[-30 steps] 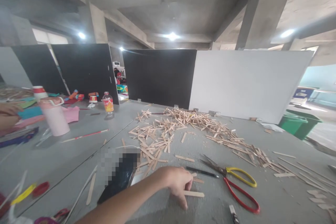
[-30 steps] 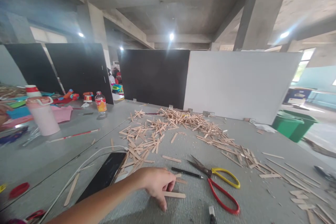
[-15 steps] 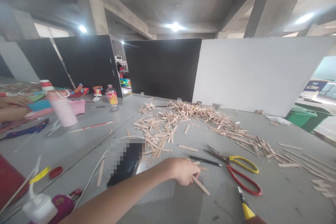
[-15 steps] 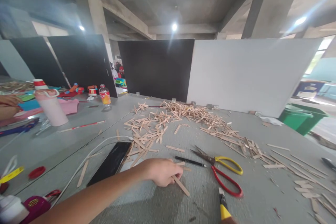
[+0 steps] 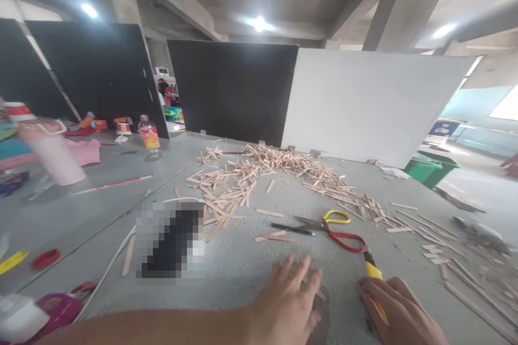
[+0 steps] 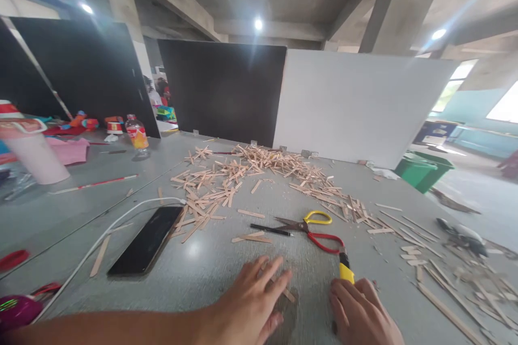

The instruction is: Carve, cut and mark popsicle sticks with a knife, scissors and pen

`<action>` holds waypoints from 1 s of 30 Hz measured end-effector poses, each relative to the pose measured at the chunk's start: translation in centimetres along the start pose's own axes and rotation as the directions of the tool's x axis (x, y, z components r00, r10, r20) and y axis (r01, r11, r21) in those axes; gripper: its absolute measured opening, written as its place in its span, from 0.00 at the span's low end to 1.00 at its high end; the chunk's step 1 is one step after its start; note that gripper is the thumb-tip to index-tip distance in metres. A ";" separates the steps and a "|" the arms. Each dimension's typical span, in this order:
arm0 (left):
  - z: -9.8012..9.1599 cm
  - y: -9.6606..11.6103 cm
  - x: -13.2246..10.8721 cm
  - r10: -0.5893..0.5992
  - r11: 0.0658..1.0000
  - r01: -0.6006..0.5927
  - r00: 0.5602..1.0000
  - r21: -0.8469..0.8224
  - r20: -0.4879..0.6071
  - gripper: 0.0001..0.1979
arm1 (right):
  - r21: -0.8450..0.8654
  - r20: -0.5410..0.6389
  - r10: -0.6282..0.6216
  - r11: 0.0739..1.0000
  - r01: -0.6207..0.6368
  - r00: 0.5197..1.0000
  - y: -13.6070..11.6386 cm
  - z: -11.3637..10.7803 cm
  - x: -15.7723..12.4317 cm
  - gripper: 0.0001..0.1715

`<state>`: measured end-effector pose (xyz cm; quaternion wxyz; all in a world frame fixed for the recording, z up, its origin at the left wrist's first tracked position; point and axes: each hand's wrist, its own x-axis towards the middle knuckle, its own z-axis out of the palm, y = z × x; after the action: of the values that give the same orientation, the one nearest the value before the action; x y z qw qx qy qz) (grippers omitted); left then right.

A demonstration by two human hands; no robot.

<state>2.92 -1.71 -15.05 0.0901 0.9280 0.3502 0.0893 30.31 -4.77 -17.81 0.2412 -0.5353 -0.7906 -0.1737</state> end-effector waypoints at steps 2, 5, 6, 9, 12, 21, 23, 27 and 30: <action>2.1 0.1 -0.4 0.107 0.994 -0.107 0.994 0.023 0.029 0.32 | -0.012 -0.016 0.021 1.000 -0.021 1.000 0.1 0.9 -0.6 0.15; 3.5 0.0 -0.8 0.167 0.983 -0.169 0.985 0.070 0.030 0.31 | 0.006 -0.031 0.074 0.997 -0.074 0.997 0.0 2.2 -1.9 0.15; 3.5 -0.1 -0.9 0.171 0.982 -0.172 0.985 0.075 0.026 0.31 | 0.017 -0.033 0.100 0.995 -0.100 0.994 -0.1 2.5 -2.2 0.17; 2.4 0.1 -1.0 0.164 0.985 -0.165 0.986 0.051 0.017 0.30 | 0.048 0.010 0.199 0.979 -0.199 0.980 -0.7 2.5 -2.8 0.27; 1.1 0.5 -1.3 0.156 0.988 -0.156 0.988 -0.003 0.005 0.29 | 0.066 0.096 0.280 0.956 -0.286 0.955 -1.1 1.6 -2.6 0.35; 1.3 0.8 -2.0 0.127 0.987 -0.132 0.990 -0.093 -0.057 0.27 | 0.053 0.212 0.275 0.955 -0.292 0.938 -1.0 -0.2 -1.8 0.35; 2.0 0.8 -1.8 0.164 0.985 -0.170 0.976 -0.024 -0.145 0.26 | 0.056 0.185 0.252 0.962 -0.266 0.950 -1.0 0.2 -2.0 0.34; 1.9 1.2 -1.7 0.368 0.929 -0.326 0.857 0.174 -0.360 0.21 | 0.018 0.132 0.196 0.980 -0.200 0.972 -1.0 1.2 -2.4 0.34; 0.3 1.5 -2.0 0.514 0.858 -0.490 0.811 0.155 -0.278 0.16 | 0.017 0.147 0.183 0.982 -0.188 0.972 -1.0 1.6 -2.5 0.35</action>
<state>2.45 -4.24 -15.22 -0.0279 0.9643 0.1057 0.2410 29.83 -6.25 -20.59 0.2066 -0.6143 -0.7551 -0.0991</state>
